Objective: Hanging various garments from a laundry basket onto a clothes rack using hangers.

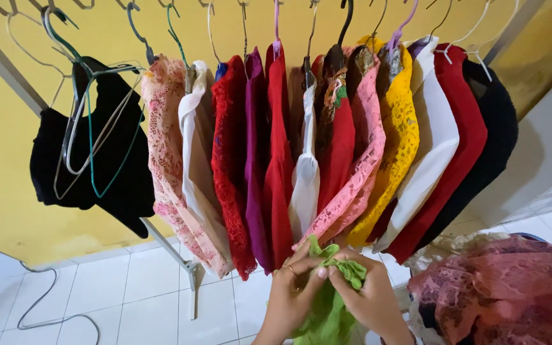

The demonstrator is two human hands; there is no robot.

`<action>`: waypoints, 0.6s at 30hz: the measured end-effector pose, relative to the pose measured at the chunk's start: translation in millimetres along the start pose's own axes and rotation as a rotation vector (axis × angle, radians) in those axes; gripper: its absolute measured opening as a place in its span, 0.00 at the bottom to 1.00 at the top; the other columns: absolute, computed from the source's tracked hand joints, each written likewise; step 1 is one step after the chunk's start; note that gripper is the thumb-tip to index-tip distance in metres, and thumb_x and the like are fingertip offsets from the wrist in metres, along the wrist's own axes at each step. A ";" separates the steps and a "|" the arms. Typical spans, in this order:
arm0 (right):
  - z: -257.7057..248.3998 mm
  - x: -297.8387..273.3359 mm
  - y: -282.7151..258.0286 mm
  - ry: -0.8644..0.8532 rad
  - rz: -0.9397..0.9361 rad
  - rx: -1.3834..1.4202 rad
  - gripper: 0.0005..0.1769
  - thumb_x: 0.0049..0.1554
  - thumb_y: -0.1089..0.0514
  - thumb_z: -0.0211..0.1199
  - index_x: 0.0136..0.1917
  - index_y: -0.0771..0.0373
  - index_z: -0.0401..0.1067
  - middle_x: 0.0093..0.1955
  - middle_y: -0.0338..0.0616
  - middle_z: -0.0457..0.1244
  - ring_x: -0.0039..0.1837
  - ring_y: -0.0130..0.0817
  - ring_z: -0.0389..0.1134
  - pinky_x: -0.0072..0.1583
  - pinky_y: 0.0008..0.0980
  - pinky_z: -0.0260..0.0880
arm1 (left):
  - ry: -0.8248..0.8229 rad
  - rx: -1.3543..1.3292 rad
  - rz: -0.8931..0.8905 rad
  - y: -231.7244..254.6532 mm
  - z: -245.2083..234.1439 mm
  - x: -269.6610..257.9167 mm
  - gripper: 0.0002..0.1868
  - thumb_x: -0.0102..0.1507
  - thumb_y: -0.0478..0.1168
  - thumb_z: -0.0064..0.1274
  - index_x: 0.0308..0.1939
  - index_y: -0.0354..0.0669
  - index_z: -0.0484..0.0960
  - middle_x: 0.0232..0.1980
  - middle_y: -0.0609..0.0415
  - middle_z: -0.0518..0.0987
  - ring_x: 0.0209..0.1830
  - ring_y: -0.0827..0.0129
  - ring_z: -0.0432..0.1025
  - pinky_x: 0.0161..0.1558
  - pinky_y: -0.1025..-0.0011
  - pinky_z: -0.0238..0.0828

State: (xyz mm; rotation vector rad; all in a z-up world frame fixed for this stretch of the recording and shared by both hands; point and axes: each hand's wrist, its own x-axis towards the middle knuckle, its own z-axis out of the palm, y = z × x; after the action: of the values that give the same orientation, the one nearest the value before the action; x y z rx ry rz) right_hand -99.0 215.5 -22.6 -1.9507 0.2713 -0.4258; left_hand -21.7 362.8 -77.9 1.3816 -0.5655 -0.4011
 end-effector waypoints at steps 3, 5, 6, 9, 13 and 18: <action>4.8 -6.0 5.7 0.072 -0.001 0.006 0.07 0.52 0.61 0.68 0.39 0.68 0.75 0.29 0.43 0.63 0.33 0.28 0.61 0.37 0.32 0.64 | 0.036 0.147 0.087 -4.2 5.8 -3.8 0.10 0.67 0.35 0.57 0.48 0.33 0.89 0.62 0.40 0.84 0.77 0.61 0.66 0.70 0.64 0.60; 7.7 -6.9 9.4 0.109 -0.024 0.003 0.09 0.51 0.61 0.69 0.38 0.69 0.73 0.28 0.43 0.62 0.34 0.27 0.60 0.37 0.31 0.64 | 0.041 0.112 0.128 -7.3 9.5 -2.9 0.10 0.67 0.34 0.57 0.46 0.31 0.90 0.61 0.39 0.84 0.77 0.61 0.64 0.70 0.63 0.58; 9.1 -7.5 9.8 0.125 -0.075 0.024 0.08 0.50 0.62 0.69 0.38 0.69 0.73 0.29 0.41 0.63 0.35 0.26 0.61 0.38 0.30 0.65 | 0.042 -0.049 0.046 -6.0 11.6 -3.5 0.11 0.67 0.35 0.55 0.46 0.31 0.89 0.69 0.43 0.77 0.75 0.63 0.66 0.70 0.65 0.60; 9.7 -6.6 8.6 0.128 -0.023 0.033 0.07 0.49 0.63 0.69 0.38 0.68 0.74 0.30 0.40 0.64 0.35 0.25 0.63 0.39 0.29 0.66 | 0.044 -0.319 -0.090 -8.5 15.1 -3.2 0.13 0.66 0.35 0.53 0.46 0.29 0.88 0.79 0.49 0.67 0.73 0.68 0.67 0.68 0.67 0.61; 10.6 -6.3 3.0 0.187 0.115 0.068 0.07 0.49 0.61 0.71 0.39 0.67 0.77 0.32 0.39 0.69 0.35 0.24 0.66 0.40 0.29 0.68 | 0.073 -0.525 -0.046 2.0 22.9 0.7 0.15 0.67 0.35 0.48 0.43 0.23 0.87 0.83 0.54 0.58 0.73 0.72 0.64 0.65 0.67 0.62; 10.2 -5.2 12.0 0.218 0.111 -0.051 0.08 0.47 0.61 0.71 0.40 0.67 0.76 0.31 0.40 0.67 0.35 0.27 0.66 0.40 0.32 0.68 | 0.066 -0.856 -0.150 -10.3 28.1 3.5 0.16 0.68 0.35 0.48 0.54 0.37 0.88 0.84 0.46 0.59 0.70 0.63 0.65 0.69 0.64 0.59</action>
State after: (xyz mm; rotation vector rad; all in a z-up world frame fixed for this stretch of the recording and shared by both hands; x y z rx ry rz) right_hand -99.5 221.1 -38.3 -1.9288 0.5323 -0.5642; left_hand -35.0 336.6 -85.0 0.6069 -0.1824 -0.6253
